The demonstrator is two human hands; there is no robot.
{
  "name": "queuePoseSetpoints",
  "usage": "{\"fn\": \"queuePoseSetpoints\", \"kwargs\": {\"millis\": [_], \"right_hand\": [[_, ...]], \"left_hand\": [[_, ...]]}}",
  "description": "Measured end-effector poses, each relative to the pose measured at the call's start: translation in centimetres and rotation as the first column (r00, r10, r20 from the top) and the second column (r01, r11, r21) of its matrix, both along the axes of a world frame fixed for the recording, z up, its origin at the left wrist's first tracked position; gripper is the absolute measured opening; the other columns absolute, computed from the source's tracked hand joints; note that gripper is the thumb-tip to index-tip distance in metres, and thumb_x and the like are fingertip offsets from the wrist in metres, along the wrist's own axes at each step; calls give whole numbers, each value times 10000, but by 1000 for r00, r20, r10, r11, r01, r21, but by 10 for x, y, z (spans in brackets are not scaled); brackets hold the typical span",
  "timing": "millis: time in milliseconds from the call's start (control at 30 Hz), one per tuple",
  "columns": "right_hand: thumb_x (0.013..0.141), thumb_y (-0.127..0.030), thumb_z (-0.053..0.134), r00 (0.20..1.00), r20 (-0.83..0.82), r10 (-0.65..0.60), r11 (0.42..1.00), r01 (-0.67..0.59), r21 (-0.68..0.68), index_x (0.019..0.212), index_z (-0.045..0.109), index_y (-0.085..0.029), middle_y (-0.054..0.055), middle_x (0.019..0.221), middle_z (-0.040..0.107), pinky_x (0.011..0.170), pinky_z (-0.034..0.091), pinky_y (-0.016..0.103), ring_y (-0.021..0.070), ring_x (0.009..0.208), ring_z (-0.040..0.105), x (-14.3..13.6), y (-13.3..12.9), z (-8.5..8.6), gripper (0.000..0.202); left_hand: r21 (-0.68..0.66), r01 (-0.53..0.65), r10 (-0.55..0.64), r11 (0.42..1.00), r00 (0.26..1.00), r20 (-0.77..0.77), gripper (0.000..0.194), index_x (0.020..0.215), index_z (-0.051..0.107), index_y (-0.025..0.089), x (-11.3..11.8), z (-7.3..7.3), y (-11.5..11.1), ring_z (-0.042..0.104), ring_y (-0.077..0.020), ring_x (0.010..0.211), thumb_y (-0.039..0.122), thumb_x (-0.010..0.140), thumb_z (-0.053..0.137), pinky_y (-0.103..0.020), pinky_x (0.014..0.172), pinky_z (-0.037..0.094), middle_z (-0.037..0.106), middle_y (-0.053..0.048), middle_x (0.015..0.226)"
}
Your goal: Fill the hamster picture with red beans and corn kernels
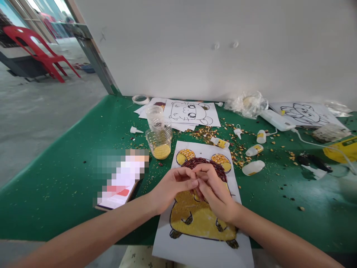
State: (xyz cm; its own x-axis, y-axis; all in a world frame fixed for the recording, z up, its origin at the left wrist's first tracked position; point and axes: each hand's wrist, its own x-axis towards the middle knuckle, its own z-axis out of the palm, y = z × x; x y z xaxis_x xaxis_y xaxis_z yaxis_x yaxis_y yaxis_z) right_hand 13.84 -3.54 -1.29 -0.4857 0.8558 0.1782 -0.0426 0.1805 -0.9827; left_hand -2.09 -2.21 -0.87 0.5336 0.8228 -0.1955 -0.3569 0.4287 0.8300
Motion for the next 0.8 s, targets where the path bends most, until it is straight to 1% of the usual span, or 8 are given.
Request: {"fn": "queuePoseSetpoints", "kwargs": {"millis": [133, 233, 333, 433, 633, 800], "right_hand": [[966, -318, 298, 999, 35, -24, 999, 25, -24, 1132, 357, -245, -25, 711, 425, 494, 353, 228, 98, 552, 401, -1, 0, -1, 191], [957, -344, 339, 999, 32, -30, 993, 34, -115, 1130, 367, -254, -32, 701, 437, 474, 335, 223, 91, 523, 392, 0, 1, 2, 198], [939, -353, 404, 999, -22, -25, 975, 20, -220, 1104, 389, -255, -47, 686, 447, 458, 329, 206, 74, 495, 396, 0, 4, 4, 193], [924, -348, 450, 996, -87, -16, 958, -9, -285, 1087, 408, -246, -52, 690, 463, 458, 332, 191, 60, 492, 410, 0, 7, 5, 197], [891, -329, 522, 984, -177, -22, 932, -44, -359, 1066, 434, -236, -60, 679, 465, 465, 360, 175, 53, 500, 425, 0, 11, 6, 217], [874, -323, 549, 973, -231, 6, 915, -99, -391, 1047, 441, -226, -60, 660, 480, 444, 343, 173, 54, 478, 417, 1, 13, 7, 226]], "left_hand": [[7, -29, 29, 1000, 999, -17, 143, 711, 591, 154, 0, 0, 0, 561, -93, 609, 231, 754, 703, -203, 619, 389, 619, 16, 642], [1, -53, 53, 999, 998, -37, 169, 716, 585, 147, 0, 1, 0, 518, -80, 606, 250, 741, 717, -190, 605, 368, 582, 22, 647], [-10, -38, 38, 999, 999, 0, 177, 731, 581, 144, 0, 1, 0, 522, -88, 626, 263, 746, 710, -200, 618, 373, 581, 12, 676], [-20, -21, 22, 1000, 999, 31, 174, 742, 573, 147, 0, 1, 0, 555, -109, 643, 272, 761, 693, -223, 633, 383, 594, 3, 684], [-32, -4, 5, 999, 999, 36, 213, 733, 557, 149, 2, 4, 0, 591, -148, 654, 306, 748, 701, -277, 671, 402, 616, -12, 686], [-30, -14, 14, 999, 1000, 4, 233, 723, 563, 148, 2, 6, 0, 584, -148, 675, 329, 738, 710, -265, 652, 377, 624, -21, 700]]}}
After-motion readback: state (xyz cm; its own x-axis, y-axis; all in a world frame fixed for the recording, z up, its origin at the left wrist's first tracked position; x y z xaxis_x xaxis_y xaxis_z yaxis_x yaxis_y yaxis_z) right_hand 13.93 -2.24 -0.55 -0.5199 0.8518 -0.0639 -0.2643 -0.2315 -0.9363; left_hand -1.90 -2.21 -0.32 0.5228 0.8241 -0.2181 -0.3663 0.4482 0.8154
